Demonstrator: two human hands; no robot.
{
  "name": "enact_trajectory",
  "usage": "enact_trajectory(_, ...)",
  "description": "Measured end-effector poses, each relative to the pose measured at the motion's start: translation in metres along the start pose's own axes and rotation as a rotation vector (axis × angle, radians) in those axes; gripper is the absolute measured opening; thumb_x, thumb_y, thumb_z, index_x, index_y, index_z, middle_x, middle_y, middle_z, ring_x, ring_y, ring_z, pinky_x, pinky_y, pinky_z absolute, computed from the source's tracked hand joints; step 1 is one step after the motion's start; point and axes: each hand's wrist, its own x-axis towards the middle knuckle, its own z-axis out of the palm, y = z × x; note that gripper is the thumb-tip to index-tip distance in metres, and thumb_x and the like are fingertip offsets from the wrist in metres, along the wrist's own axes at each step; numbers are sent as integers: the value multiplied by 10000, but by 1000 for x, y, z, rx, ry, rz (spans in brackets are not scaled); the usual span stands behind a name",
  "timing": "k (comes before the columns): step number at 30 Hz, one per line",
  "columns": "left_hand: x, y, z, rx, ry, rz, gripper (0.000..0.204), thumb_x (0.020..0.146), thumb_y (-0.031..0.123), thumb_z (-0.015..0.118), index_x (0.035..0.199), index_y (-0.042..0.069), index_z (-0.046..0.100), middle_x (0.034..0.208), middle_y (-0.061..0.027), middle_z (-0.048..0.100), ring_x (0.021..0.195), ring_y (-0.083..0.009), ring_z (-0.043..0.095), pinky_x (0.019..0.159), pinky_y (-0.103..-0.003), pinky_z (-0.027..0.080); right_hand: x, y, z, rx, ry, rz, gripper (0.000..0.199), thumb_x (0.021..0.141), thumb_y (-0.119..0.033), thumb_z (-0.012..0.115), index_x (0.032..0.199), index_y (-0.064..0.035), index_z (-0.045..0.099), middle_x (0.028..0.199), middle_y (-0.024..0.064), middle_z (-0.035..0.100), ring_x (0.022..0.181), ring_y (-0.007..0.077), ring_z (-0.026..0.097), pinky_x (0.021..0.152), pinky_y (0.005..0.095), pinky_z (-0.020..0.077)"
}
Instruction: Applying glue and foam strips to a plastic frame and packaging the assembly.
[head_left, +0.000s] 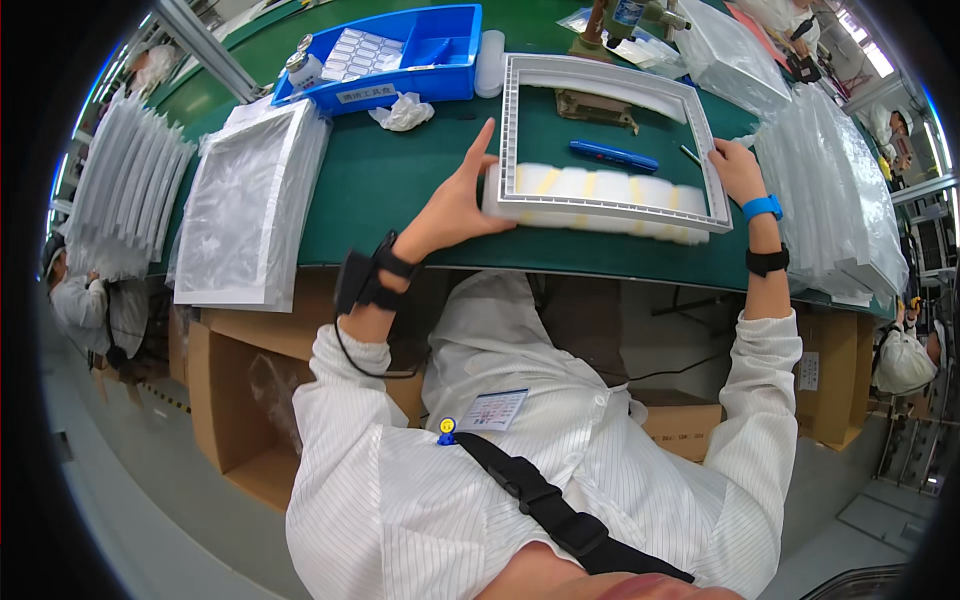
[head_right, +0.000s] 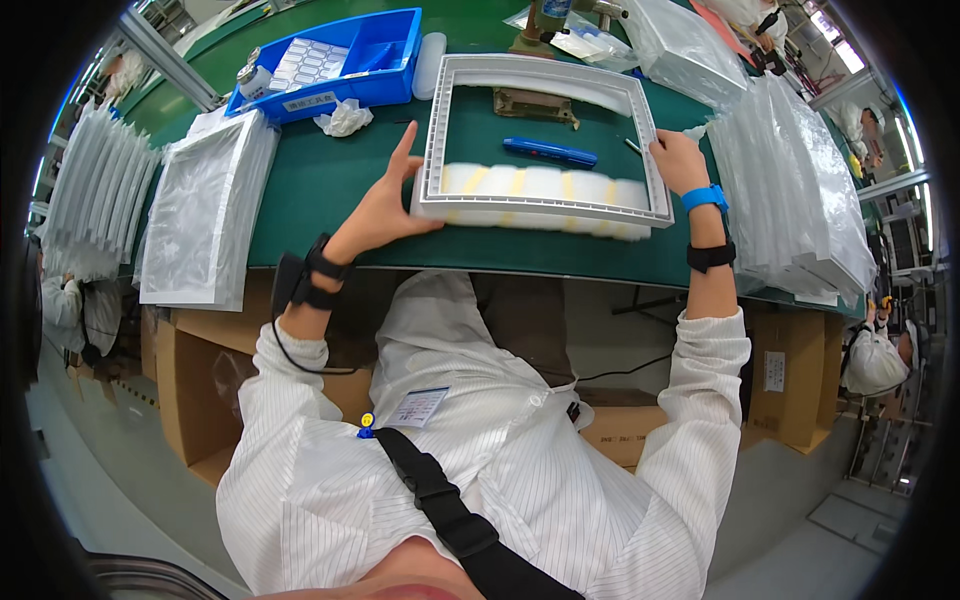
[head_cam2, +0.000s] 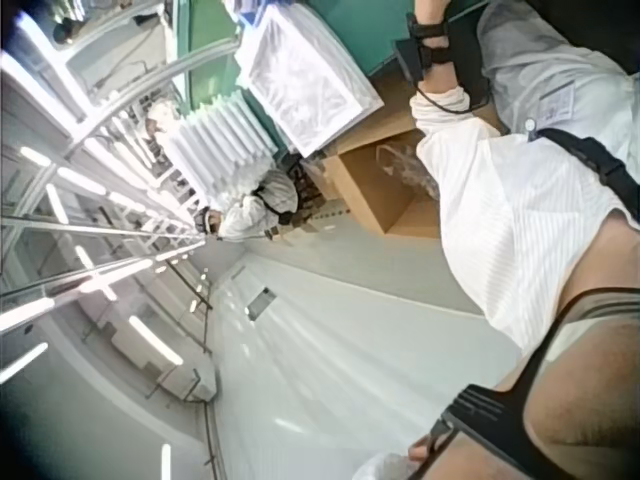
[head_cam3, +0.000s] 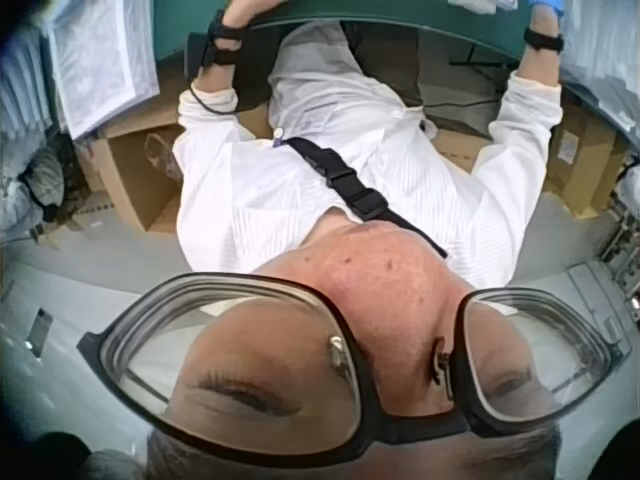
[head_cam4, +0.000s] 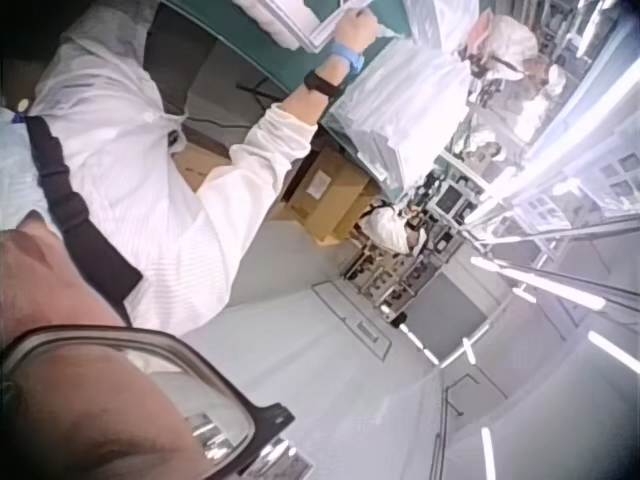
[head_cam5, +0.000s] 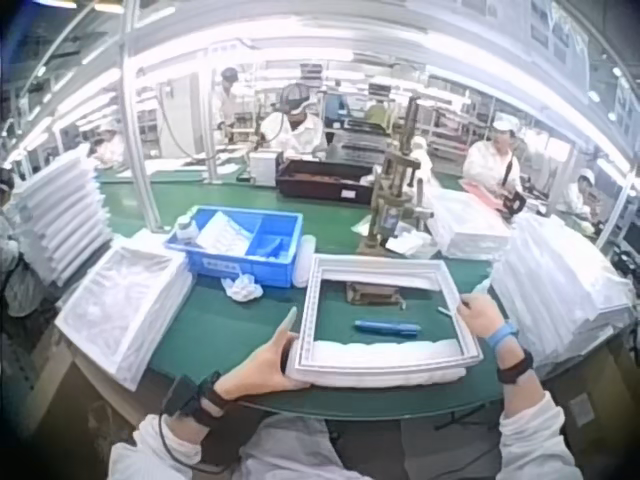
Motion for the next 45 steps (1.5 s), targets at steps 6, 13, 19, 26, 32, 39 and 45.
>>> enact_trajectory(6,-19,-1,11,45,64,-14,1244,667,111,840,1580,155,-4,1329,-194,539,1270,-346,513,1124,-429,358,-20,-7,26,3,133,34,296,897,-238,530,1064,-41,675,949,208,678,894,416,632,788,484,498)
enact_trajectory(13,-21,6,-1,251,-14,-57,1224,649,234,885,1556,34,88,1563,-212,237,1449,-352,259,1173,-423,240,-27,10,22,358,152,152,316,956,-247,555,1156,-24,654,996,184,689,851,360,653,774,420,510)
enact_trajectory(19,54,63,-40,422,-46,-1,479,852,107,673,1306,26,544,1318,-148,542,1196,-331,543,1015,-358,423,-29,53,54,-78,349,-20,173,879,-191,681,1036,-122,704,954,85,646,886,288,613,765,396,504)
enact_trajectory(26,153,24,43,635,-360,261,400,815,118,708,1184,24,585,1110,-144,593,1034,-349,582,868,-403,489,-29,46,45,-64,293,45,122,894,-111,640,1005,-66,658,953,114,647,893,316,609,766,408,498)
enact_trajectory(32,164,44,31,469,-302,195,230,818,75,697,1031,19,627,973,-152,597,899,-340,615,762,-386,489,-67,-21,-14,180,542,10,165,800,-53,672,963,-76,686,1022,103,664,979,314,613,840,420,498)
enact_trajectory(39,162,162,23,213,-213,388,213,794,22,725,992,-11,657,913,-115,609,828,-232,604,743,-293,466,-96,-115,-60,476,407,-295,384,805,-164,752,1166,-72,660,1032,108,667,886,283,637,787,355,528)
enact_trajectory(45,143,173,43,92,-132,469,453,806,14,685,1244,2,569,1098,-158,586,978,-248,590,856,-325,455,-89,-108,-54,1028,-95,-220,254,943,-212,625,1122,-32,623,880,63,680,613,98,569,564,262,470)
